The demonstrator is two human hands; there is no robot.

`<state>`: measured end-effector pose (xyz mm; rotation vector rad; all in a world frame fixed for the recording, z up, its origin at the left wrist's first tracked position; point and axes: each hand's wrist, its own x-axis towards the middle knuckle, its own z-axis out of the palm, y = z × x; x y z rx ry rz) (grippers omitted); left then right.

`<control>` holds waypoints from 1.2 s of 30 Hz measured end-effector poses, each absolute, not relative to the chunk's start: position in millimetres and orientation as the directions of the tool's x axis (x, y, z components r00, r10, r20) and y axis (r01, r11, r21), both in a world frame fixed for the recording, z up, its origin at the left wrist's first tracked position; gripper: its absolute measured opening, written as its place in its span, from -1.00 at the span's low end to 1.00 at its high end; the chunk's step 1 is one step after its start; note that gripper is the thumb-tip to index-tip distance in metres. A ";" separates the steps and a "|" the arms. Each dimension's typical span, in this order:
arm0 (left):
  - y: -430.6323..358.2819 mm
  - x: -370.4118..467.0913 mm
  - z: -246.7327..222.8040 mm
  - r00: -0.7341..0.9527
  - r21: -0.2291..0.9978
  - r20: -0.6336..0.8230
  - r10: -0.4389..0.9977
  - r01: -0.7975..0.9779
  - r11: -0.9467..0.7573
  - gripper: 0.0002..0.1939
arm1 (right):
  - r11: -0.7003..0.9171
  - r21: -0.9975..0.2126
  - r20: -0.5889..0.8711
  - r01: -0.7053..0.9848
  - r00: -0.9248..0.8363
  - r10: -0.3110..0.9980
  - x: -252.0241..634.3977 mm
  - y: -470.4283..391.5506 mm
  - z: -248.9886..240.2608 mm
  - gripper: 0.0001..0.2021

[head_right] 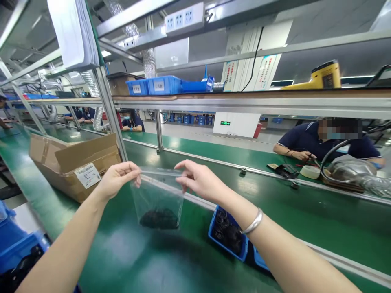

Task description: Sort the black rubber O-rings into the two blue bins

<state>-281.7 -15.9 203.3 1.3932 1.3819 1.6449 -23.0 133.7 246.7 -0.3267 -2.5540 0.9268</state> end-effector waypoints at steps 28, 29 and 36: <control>58.7 -323.5 -0.9 0.171 0.594 0.156 0.973 -0.803 0.045 -0.37 | 0.682 0.304 0.398 0.664 -0.740 0.543 -250.6 227.5 517.5 -0.58; 59.2 -323.0 -0.2 0.178 0.589 0.159 0.971 -0.807 0.051 -0.38 | 0.677 0.308 0.389 0.669 -0.738 0.552 -252.3 227.3 518.2 -0.61; 62.0 -325.3 2.8 0.151 0.561 0.183 0.971 -0.828 0.023 -0.40 | 0.735 0.204 0.391 0.646 -0.742 0.544 -241.9 236.4 526.1 -0.56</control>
